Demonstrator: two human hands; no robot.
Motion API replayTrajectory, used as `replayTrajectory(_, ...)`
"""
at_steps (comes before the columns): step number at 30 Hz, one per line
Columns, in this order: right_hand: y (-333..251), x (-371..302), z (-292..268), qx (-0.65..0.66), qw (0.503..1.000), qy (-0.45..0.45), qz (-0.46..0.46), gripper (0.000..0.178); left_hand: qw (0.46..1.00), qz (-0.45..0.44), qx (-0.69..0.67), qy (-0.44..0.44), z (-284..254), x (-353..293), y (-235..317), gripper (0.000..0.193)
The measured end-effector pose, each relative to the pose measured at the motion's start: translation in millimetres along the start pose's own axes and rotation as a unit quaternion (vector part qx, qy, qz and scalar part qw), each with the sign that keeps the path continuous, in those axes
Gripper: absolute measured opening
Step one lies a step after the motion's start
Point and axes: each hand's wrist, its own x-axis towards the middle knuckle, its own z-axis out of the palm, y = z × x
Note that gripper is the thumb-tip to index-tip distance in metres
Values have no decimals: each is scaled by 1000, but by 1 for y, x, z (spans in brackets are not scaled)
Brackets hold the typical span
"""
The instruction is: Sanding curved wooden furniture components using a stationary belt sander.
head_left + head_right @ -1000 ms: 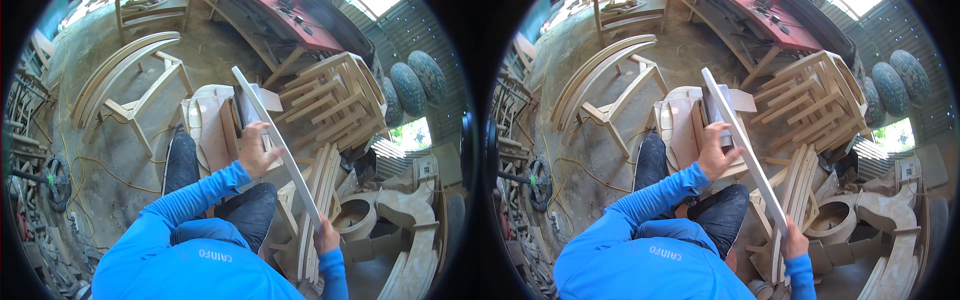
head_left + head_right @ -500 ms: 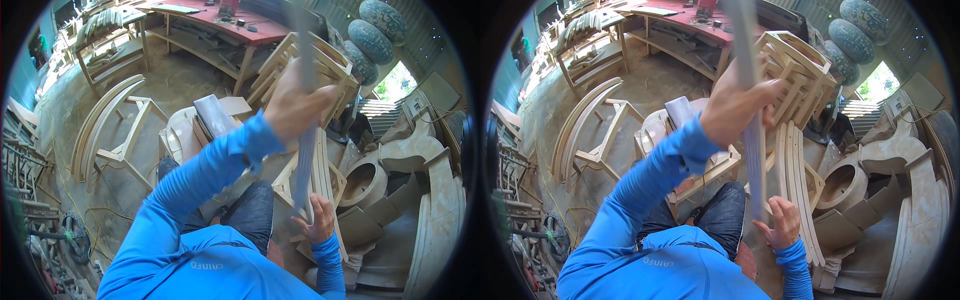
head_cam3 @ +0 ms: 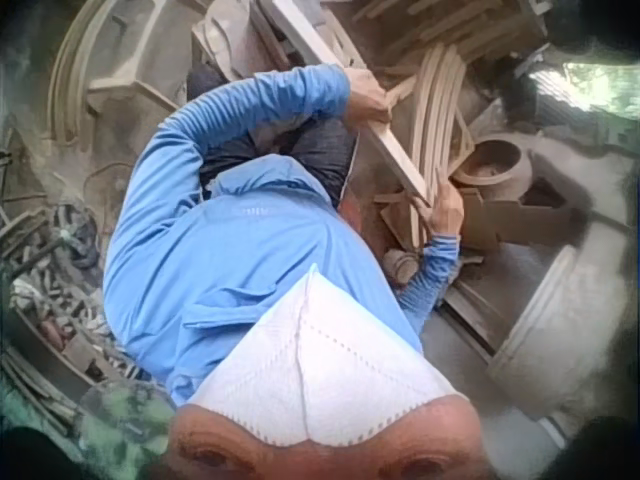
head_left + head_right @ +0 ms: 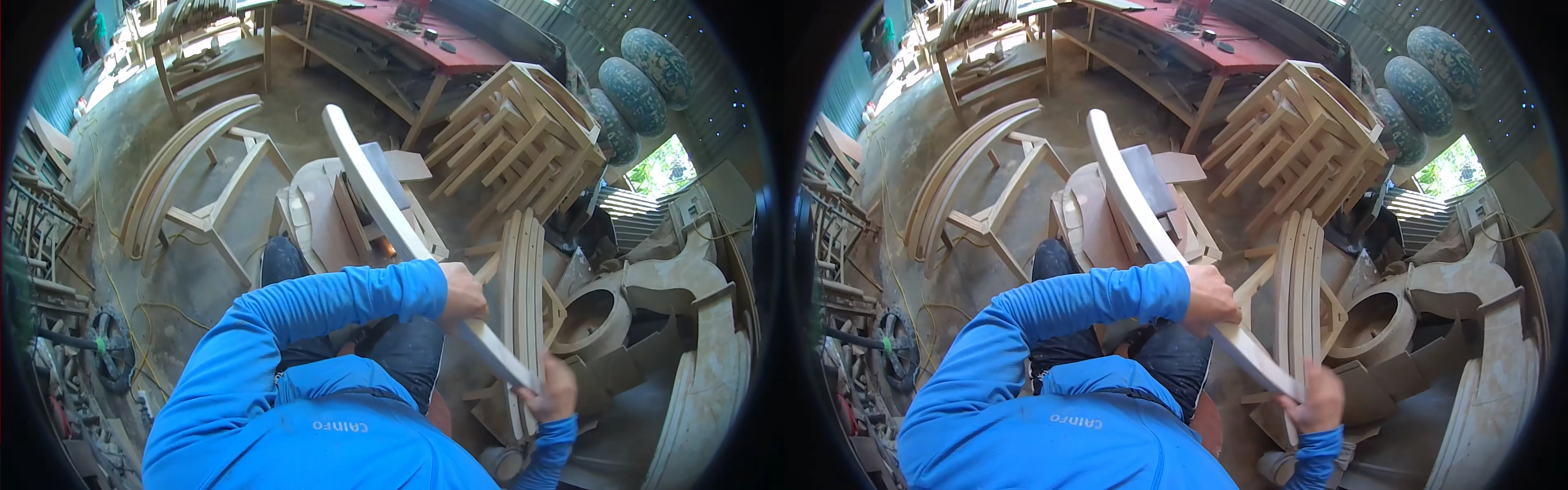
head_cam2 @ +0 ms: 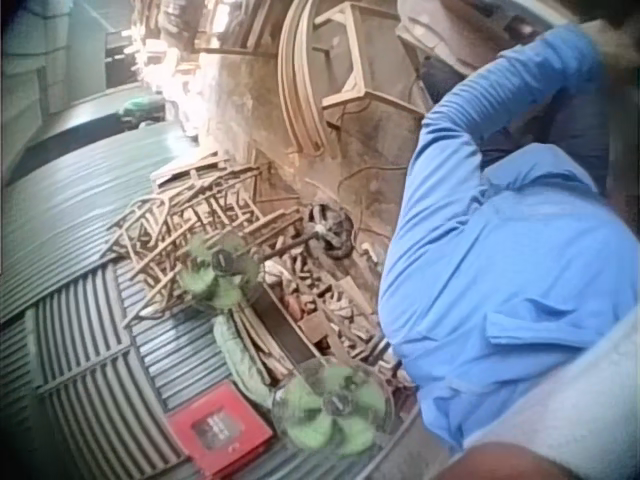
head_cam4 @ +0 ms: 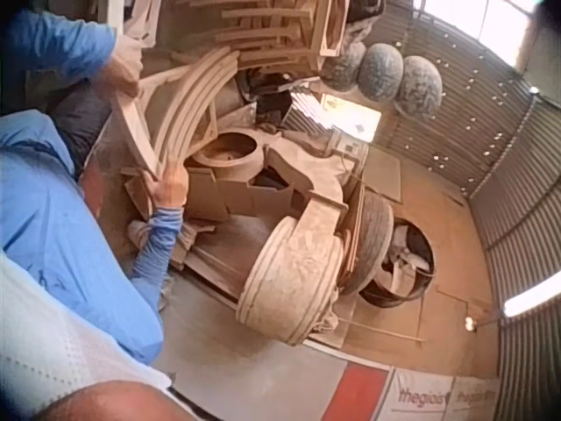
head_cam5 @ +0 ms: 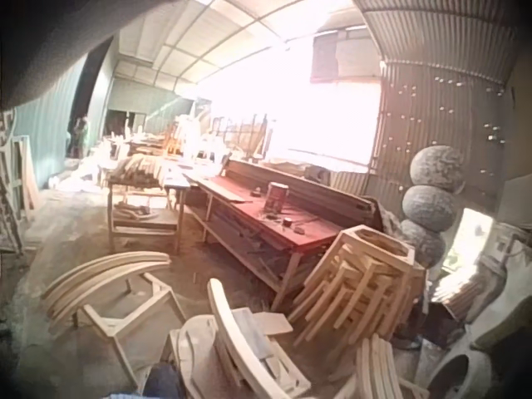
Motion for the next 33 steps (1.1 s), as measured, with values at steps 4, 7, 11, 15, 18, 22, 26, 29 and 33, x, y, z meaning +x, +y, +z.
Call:
replayTrajectory(4,-8,-63,106,148,985,74,56,57,1000,-2,5,-23,25,8,-9,40)
replayTrajectory(7,-33,-75,120,248,961,75,101,48,999,-31,8,10,33,4,-21,41)
replayTrajectory(11,-48,-71,120,274,947,60,155,45,948,-198,10,250,53,-23,-41,59)
replayTrajectory(15,-36,-43,124,247,959,18,135,47,877,-350,41,327,90,-27,-71,69)
replayTrajectory(18,-41,-5,122,232,963,-30,132,47,863,-389,17,323,83,-37,-99,66)
replayTrajectory(22,-57,70,125,215,970,-49,101,42,847,-416,2,331,82,-64,-168,62)
replayTrajectory(26,-75,174,136,165,979,-100,64,39,835,-468,-33,287,73,-106,-261,65)
replayTrajectory(29,-98,272,149,117,985,-127,9,37,768,-553,-21,323,96,-141,-314,70)
replayTrajectory(33,-121,400,174,11,993,-118,-26,36,666,-596,-18,449,107,-154,-276,74)
